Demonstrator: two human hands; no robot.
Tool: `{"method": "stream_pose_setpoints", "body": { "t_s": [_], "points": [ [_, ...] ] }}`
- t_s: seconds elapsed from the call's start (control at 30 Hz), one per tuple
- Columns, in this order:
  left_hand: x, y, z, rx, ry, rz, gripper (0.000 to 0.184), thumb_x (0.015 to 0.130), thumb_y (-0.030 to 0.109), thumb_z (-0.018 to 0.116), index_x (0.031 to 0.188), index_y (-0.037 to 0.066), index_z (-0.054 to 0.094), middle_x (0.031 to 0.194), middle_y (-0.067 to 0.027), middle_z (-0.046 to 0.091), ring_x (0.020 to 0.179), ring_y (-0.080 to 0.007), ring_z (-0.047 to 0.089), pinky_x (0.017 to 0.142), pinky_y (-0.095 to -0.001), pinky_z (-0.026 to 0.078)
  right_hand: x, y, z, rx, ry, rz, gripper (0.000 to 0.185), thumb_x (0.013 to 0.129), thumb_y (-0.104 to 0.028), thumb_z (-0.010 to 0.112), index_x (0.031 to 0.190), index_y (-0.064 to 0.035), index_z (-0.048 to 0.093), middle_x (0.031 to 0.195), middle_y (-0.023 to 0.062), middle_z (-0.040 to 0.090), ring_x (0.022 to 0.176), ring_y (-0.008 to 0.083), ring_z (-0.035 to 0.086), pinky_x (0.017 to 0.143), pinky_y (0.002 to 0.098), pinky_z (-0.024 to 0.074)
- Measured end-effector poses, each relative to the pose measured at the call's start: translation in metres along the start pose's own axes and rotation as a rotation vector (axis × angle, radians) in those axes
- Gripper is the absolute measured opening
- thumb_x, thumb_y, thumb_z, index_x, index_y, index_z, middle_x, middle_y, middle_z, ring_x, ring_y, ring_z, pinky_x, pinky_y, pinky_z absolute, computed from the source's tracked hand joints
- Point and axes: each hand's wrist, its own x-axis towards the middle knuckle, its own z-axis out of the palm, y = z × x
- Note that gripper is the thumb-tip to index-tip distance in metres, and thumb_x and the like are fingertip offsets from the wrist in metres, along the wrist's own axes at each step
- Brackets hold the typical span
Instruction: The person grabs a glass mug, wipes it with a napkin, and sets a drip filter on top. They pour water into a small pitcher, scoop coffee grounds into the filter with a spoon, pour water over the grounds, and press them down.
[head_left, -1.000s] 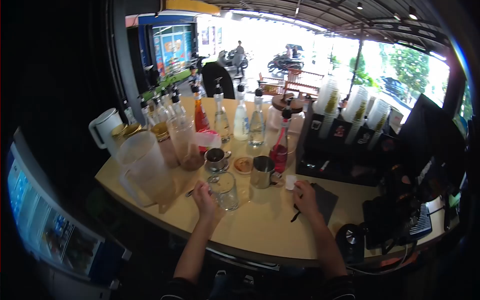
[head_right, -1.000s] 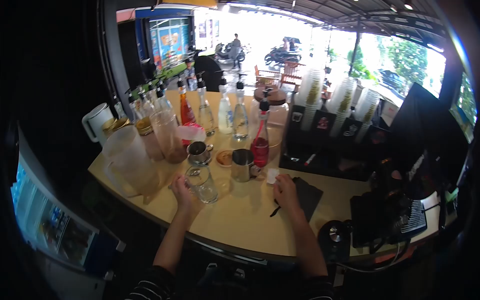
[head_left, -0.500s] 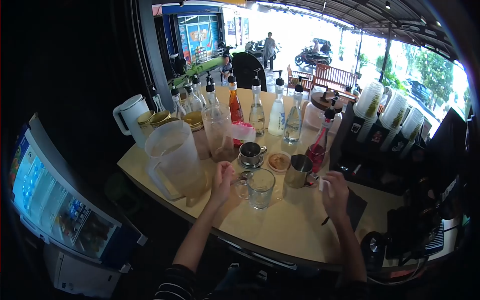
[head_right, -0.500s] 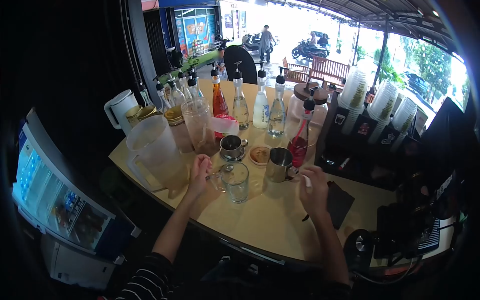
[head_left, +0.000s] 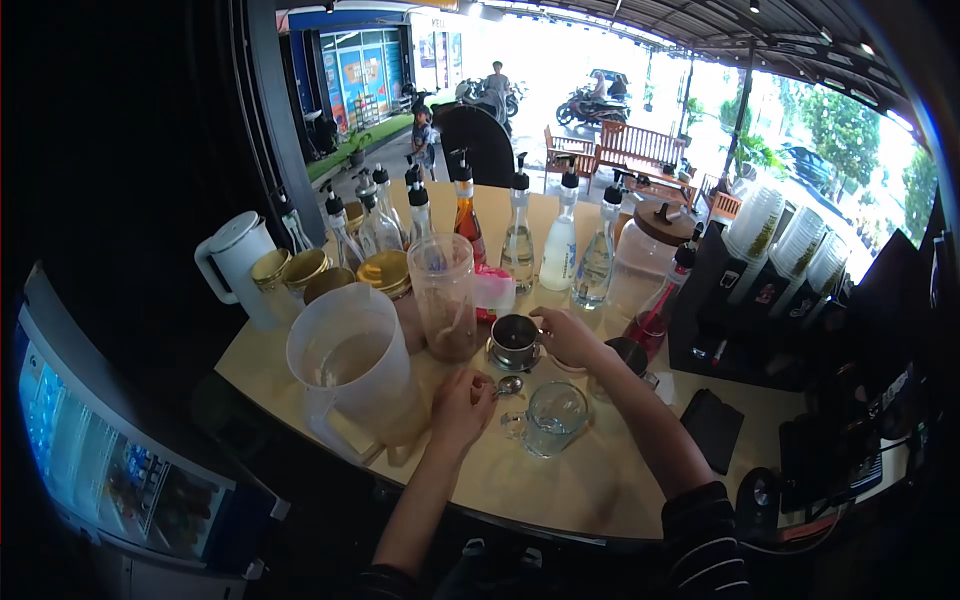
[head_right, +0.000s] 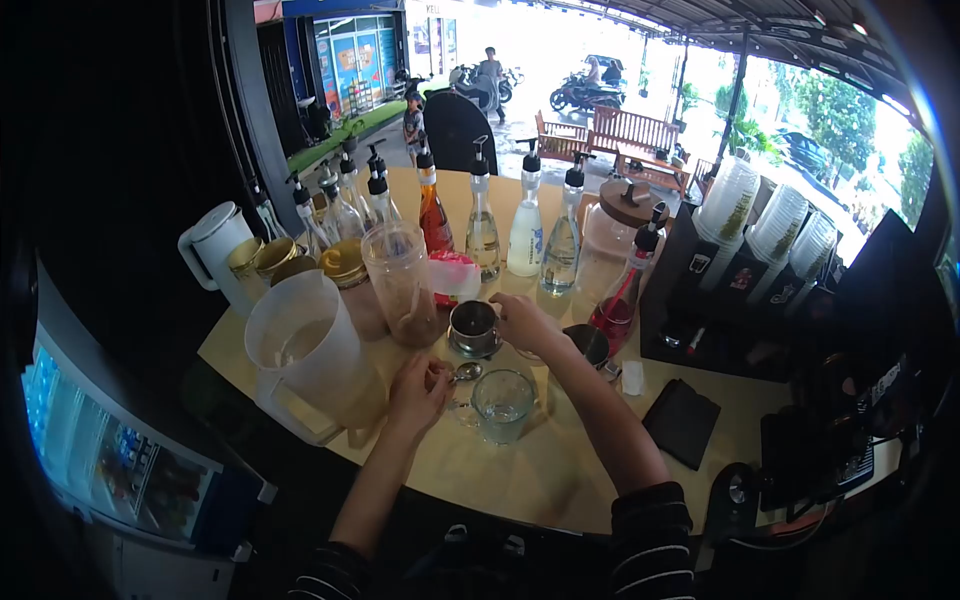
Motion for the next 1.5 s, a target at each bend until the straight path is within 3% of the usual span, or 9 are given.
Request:
{"method": "stream_pose_setpoints", "body": {
  "t_s": [0.2,0.3,0.37,0.5,0.6,0.7,0.8,1.0,1.5],
  "points": [
    [0.002,-0.001,0.006,0.025,-0.036,0.103,0.014,0.079,0.019,0.064,0.085,0.006,0.06,0.083,-0.0087,0.059,0.082,-0.0261,0.057,0.075,-0.0385,0.044,-0.022,-0.041,-0.022,0.199,-0.086,0.334,0.043,0.074,-0.006,0.066,0.113,0.0003,0.049,0.071,0.0141,0.064,0.07,0.0247,0.065,0.064,0.036,0.0494],
    [0.002,0.001,0.005,0.005,-0.062,0.09,0.017,0.075,0.02,0.066,0.085,0.007,0.061,0.083,-0.0082,0.059,0.083,-0.0254,0.057,0.076,-0.0379,0.044,-0.016,-0.046,-0.027,0.254,-0.222,0.389,0.045,0.074,-0.005,0.065,0.115,-0.0051,0.046,0.093,0.0141,0.065,0.093,0.0298,0.063,0.076,0.0411,0.0504],
    [0.0,0.005,0.002,-0.007,-0.056,0.138,0.024,0.07,0.018,0.072,0.087,0.004,0.062,0.082,-0.01,0.059,0.08,-0.0267,0.059,0.071,-0.0365,0.047,-0.004,-0.034,-0.024,-0.106,0.006,-0.065,0.058,0.067,0.003,0.064,0.122,-0.0031,0.045,0.116,0.0188,0.057,0.103,0.0299,0.058,0.085,0.0385,0.0472],
    [0.003,0.0,0.005,-0.022,-0.071,0.151,0.025,0.067,0.017,0.073,0.086,0.004,0.062,0.082,-0.0097,0.06,0.078,-0.0252,0.061,0.07,-0.0351,0.049,0.026,-0.013,-0.007,-0.38,0.036,-0.414,0.07,0.068,0.001,0.063,0.132,-0.0159,0.042,0.122,0.0147,0.05,0.107,0.0317,0.055,0.086,0.0423,0.0478],
    [0.0,-0.001,0.001,-0.042,-0.091,0.054,0.022,0.068,0.018,0.068,0.087,0.007,0.062,0.083,-0.008,0.06,0.08,-0.0259,0.059,0.074,-0.0371,0.046,0.043,-0.027,-0.001,-0.329,-0.378,-0.23,0.072,0.067,-0.006,0.067,0.132,-0.0244,0.045,0.122,0.0154,0.049,0.108,0.0339,0.054,0.087,0.0416,0.0477],
    [-0.001,-0.002,0.0,-0.031,-0.121,-0.072,0.019,0.07,0.017,0.067,0.086,0.007,0.063,0.081,-0.008,0.061,0.079,-0.0258,0.06,0.074,-0.0372,0.046,0.043,-0.042,-0.016,-0.499,-0.479,0.07,0.085,0.055,-0.022,0.081,0.13,-0.0087,0.044,0.108,0.0169,0.058,0.1,0.0327,0.059,0.083,0.0397,0.0497],
    [0.001,-0.001,0.004,-0.01,-0.034,0.001,0.019,0.071,0.015,0.067,0.085,0.003,0.063,0.078,-0.0087,0.062,0.071,-0.0225,0.063,0.067,-0.0335,0.049,0.045,-0.051,-0.023,-0.712,-0.665,0.281,0.095,0.052,-0.031,0.083,0.132,-0.0054,0.039,0.111,0.0187,0.055,0.101,0.0331,0.058,0.083,0.0403,0.0498],
    [0.003,-0.006,0.005,0.032,-0.036,-0.045,0.017,0.072,0.019,0.064,0.085,0.008,0.063,0.082,-0.0058,0.062,0.08,-0.0233,0.06,0.077,-0.0378,0.04,0.034,-0.026,-0.005,-0.2,-0.347,-0.139,0.092,0.055,-0.029,0.082,0.133,-0.0063,0.038,0.121,0.0199,0.048,0.108,0.0357,0.053,0.092,0.0396,0.0449],
    [0.003,-0.009,0.015,0.158,0.076,0.0,0.024,0.076,0.018,0.063,0.099,0.009,0.058,0.095,-0.0069,0.059,0.094,-0.0255,0.056,0.079,-0.04,0.039,-0.006,-0.023,-0.022,-0.077,-0.267,-0.021,0.083,0.055,-0.029,0.082,0.127,-0.0058,0.046,0.114,0.0194,0.052,0.108,0.0358,0.052,0.093,0.0396,0.0437]
  ]
}}
